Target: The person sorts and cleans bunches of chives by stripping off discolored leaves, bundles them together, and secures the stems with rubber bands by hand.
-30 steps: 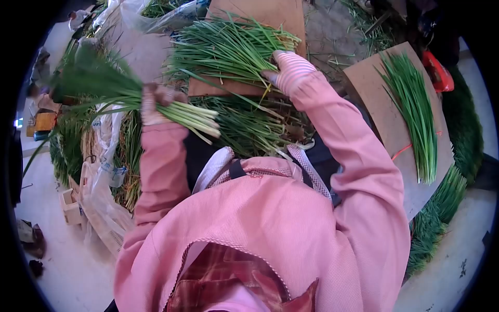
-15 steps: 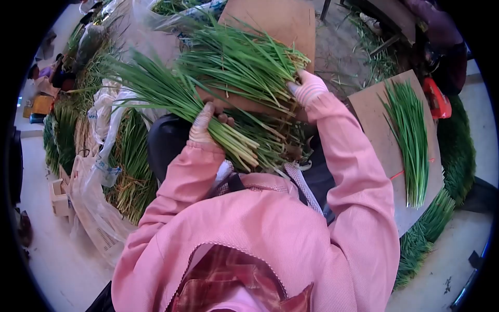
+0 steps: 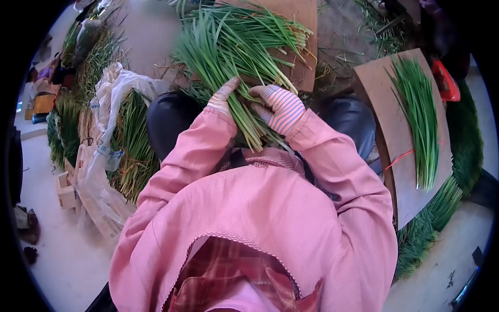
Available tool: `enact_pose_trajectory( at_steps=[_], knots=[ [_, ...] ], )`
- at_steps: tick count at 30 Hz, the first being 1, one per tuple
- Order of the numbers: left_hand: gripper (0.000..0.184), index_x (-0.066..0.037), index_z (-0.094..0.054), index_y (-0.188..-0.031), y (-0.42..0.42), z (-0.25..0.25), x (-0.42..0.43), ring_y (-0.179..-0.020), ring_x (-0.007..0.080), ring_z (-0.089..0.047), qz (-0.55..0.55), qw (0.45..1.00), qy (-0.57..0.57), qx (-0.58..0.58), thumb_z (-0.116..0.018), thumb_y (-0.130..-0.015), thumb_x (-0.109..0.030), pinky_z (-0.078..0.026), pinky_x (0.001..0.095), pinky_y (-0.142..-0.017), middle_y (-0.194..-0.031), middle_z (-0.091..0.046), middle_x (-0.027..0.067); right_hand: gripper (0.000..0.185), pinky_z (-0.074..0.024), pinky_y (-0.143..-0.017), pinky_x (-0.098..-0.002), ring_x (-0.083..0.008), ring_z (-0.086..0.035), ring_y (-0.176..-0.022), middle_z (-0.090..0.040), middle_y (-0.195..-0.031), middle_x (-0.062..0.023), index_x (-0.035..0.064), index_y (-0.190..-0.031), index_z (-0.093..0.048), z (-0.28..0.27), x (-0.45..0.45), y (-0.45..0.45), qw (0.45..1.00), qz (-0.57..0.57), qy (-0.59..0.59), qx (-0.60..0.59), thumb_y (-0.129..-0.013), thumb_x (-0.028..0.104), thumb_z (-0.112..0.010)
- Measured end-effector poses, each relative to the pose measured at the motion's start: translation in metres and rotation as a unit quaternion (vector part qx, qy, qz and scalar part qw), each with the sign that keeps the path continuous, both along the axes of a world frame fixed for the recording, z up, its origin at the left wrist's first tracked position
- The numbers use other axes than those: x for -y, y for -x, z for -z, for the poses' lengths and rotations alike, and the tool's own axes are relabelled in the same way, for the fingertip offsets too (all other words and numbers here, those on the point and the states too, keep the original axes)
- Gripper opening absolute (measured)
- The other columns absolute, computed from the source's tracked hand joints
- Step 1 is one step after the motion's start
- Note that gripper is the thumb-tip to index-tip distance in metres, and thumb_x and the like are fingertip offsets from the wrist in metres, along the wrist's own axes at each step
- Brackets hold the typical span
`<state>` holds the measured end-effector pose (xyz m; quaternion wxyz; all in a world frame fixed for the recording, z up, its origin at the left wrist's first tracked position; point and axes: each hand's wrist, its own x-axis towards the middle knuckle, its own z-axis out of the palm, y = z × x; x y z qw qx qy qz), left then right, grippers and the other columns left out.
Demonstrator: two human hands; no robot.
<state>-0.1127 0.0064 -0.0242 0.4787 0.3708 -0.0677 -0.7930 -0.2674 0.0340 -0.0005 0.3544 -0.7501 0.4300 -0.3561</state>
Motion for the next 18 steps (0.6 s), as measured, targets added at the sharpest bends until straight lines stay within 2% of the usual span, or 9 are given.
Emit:
enact_pose_trajectory(
  at_steps=[1, 2, 3, 6, 7, 9, 11, 13, 18],
  knots=[
    [0.036, -0.007, -0.052, -0.105, -0.003, 0.001, 0.000, -0.085, 0.0281, -0.055, 0.029, 0.996, 0.018, -0.081, -0.061, -0.075, -0.023, -0.047, 0.0405, -0.075, -0.096, -0.058, 0.0121, 0.024, -0.0438, -0.060, -0.0277, -0.0179, -0.054, -0.066, -0.055, -0.073, -0.0080, 0.0039, -0.097, -0.052, -0.002, -0.001, -0.005, 0.996, -0.008, 0.014, 0.083, -0.075, 0.010, -0.060],
    [0.034, -0.004, -0.051, -0.106, -0.006, 0.000, -0.003, -0.087, 0.0280, -0.055, 0.012, 0.996, 0.026, -0.083, -0.059, -0.076, -0.019, -0.046, 0.0404, -0.079, -0.097, -0.057, 0.0130, 0.023, -0.0416, -0.060, -0.0253, -0.0130, -0.048, -0.064, -0.052, -0.071, -0.0042, 0.0040, -0.096, -0.052, -0.007, -0.004, -0.006, 0.987, -0.005, -0.114, 0.117, -0.076, 0.012, -0.060],
    [0.034, -0.004, -0.051, -0.106, -0.009, 0.002, -0.004, -0.087, 0.0280, -0.055, 0.012, 0.997, 0.024, -0.079, -0.059, -0.076, -0.019, -0.046, 0.0404, -0.079, -0.097, -0.057, 0.0130, 0.030, -0.0401, -0.073, -0.0224, -0.0085, -0.048, -0.081, -0.053, -0.084, -0.0010, 0.0030, -0.103, -0.050, -0.016, -0.005, -0.004, 0.979, -0.002, -0.186, 0.078, -0.076, 0.007, -0.061],
    [0.036, -0.004, -0.052, -0.105, -0.019, 0.011, 0.010, -0.084, 0.0274, -0.056, 0.004, 0.982, 0.184, 0.034, -0.062, -0.074, -0.018, -0.048, 0.0402, -0.076, -0.097, -0.057, 0.0124, 0.032, -0.0400, -0.072, -0.0230, -0.0083, -0.047, -0.080, -0.053, -0.086, -0.0024, 0.0014, -0.104, -0.049, 0.000, 0.008, -0.012, 0.960, 0.025, -0.247, 0.130, -0.077, 0.013, -0.061],
    [0.036, -0.004, -0.052, -0.105, -0.024, 0.014, 0.016, -0.084, 0.0274, -0.056, 0.005, 0.982, 0.184, 0.036, -0.062, -0.074, -0.018, -0.048, 0.0402, -0.076, -0.097, -0.057, 0.0124, 0.032, -0.0400, -0.072, -0.0230, -0.0083, -0.047, -0.080, -0.053, -0.086, -0.0024, 0.0014, -0.104, -0.049, 0.003, 0.013, -0.013, 0.959, 0.025, -0.248, 0.132, -0.077, 0.013, -0.061],
    [0.033, -0.006, -0.055, -0.101, -0.031, 0.020, 0.021, -0.079, 0.0199, -0.057, 0.006, 0.964, 0.202, 0.172, -0.066, -0.070, -0.009, -0.049, 0.0343, -0.069, -0.091, -0.059, 0.0058, 0.032, -0.0402, -0.071, -0.0224, -0.0075, -0.047, -0.079, -0.054, -0.087, -0.0027, 0.0004, -0.104, -0.049, 0.006, 0.021, -0.015, 0.963, -0.037, -0.235, 0.130, -0.078, 0.014, -0.060],
    [0.031, -0.006, -0.056, -0.098, -0.025, -0.006, 0.016, -0.078, 0.0198, -0.057, -0.050, 0.975, 0.145, 0.162, -0.066, -0.069, -0.008, -0.049, 0.0342, -0.069, -0.090, -0.059, 0.0062, 0.026, -0.0403, -0.068, -0.0211, -0.0064, -0.047, -0.076, -0.055, -0.082, -0.0010, 0.0004, -0.101, -0.052, -0.004, 0.021, -0.021, 0.947, -0.024, -0.269, 0.176, -0.082, 0.018, -0.056],
    [0.031, -0.006, -0.056, -0.098, -0.026, -0.006, 0.015, -0.078, 0.0211, -0.057, -0.059, 0.977, 0.146, 0.141, -0.066, -0.070, -0.009, -0.049, 0.0352, -0.070, -0.091, -0.059, 0.0070, 0.025, -0.0405, -0.066, -0.0209, -0.0062, -0.047, -0.075, -0.055, -0.080, 0.0001, 0.0015, -0.099, -0.053, -0.004, 0.024, -0.024, 0.949, -0.009, -0.256, 0.183, -0.082, 0.020, -0.055],
    [0.030, -0.006, -0.055, -0.098, -0.027, 0.006, 0.014, -0.078, 0.0242, -0.057, -0.056, 0.984, 0.149, 0.080, -0.065, -0.071, -0.012, -0.049, 0.0379, -0.072, -0.092, -0.059, 0.0089, 0.021, -0.0433, -0.064, -0.0206, -0.0063, -0.051, -0.073, -0.055, -0.079, 0.0022, 0.0052, -0.095, -0.056, 0.007, 0.029, -0.032, 0.880, 0.072, -0.362, 0.299, -0.079, 0.017, -0.060]
  ],
)
